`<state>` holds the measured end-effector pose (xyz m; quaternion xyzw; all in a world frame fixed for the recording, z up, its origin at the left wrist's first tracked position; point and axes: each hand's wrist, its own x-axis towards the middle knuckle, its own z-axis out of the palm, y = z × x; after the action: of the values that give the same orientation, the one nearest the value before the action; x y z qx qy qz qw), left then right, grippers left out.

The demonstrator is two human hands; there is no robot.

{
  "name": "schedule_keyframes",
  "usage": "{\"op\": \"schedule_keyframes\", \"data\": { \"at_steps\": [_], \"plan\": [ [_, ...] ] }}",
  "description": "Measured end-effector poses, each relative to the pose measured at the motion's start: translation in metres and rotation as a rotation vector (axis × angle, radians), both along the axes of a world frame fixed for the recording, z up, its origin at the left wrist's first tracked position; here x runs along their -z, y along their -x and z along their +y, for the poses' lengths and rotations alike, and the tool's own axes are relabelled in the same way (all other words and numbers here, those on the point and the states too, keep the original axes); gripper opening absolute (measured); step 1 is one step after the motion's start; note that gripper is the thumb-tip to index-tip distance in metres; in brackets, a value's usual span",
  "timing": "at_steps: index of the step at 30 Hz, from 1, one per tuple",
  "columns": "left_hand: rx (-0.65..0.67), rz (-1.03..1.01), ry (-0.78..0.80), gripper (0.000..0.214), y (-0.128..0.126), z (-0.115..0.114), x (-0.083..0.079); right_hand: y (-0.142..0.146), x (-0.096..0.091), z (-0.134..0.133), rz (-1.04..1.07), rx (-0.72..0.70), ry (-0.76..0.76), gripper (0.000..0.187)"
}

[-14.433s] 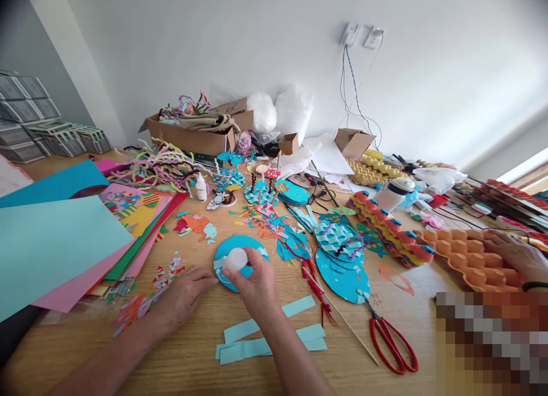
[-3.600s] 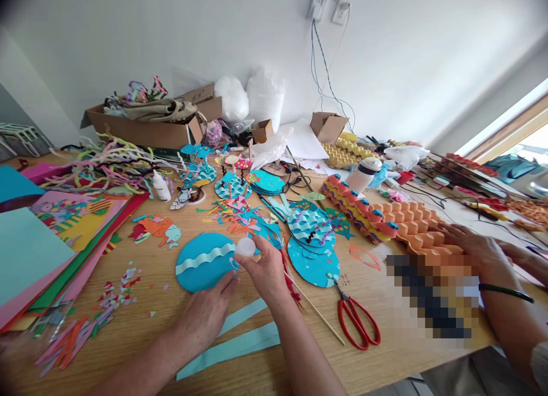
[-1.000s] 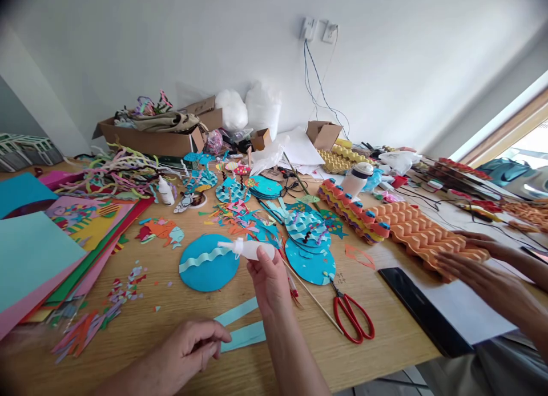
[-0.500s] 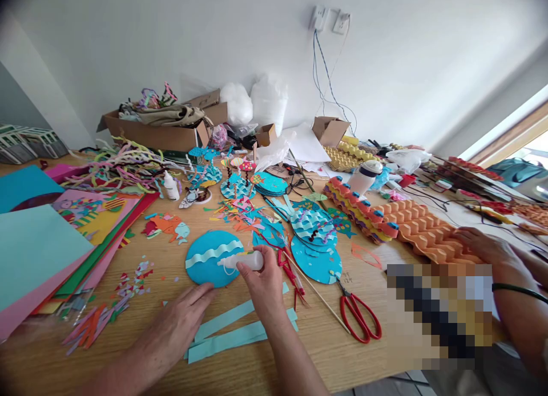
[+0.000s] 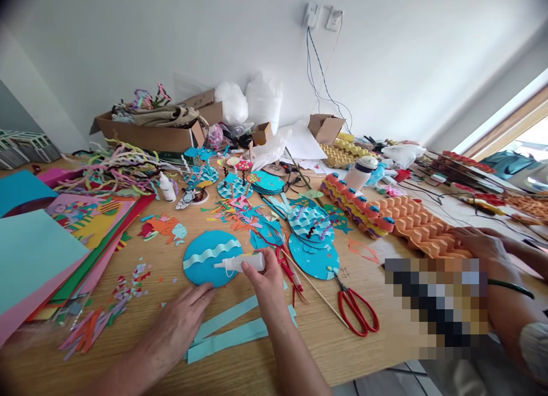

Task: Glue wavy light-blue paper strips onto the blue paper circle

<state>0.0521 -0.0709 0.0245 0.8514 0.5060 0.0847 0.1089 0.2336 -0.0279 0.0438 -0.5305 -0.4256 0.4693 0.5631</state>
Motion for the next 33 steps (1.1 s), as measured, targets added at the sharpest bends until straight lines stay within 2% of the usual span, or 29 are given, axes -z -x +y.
{"op": "schedule_keyframes", "data": {
  "at_steps": [16, 22, 26, 33],
  "plan": [
    [-0.022, 0.007, -0.022, 0.045, -0.001, -0.002, 0.003, 0.001, 0.012, -0.006, -0.174, 0.012, -0.024, 0.033],
    [-0.001, 0.097, 0.007, 0.046, -0.002, -0.002, -0.004, -0.002, 0.009, -0.007, -0.251, 0.080, -0.064, 0.033],
    [-0.008, 0.105, 0.033, 0.045, -0.003, -0.001, -0.009, 0.001, 0.009, -0.006, -0.290, 0.021, -0.063, 0.028],
    [0.002, 0.074, -0.022, 0.045, -0.002, -0.003, -0.002, -0.002, 0.008, -0.006, -0.383, 0.025, -0.036, 0.033]
  ]
}}
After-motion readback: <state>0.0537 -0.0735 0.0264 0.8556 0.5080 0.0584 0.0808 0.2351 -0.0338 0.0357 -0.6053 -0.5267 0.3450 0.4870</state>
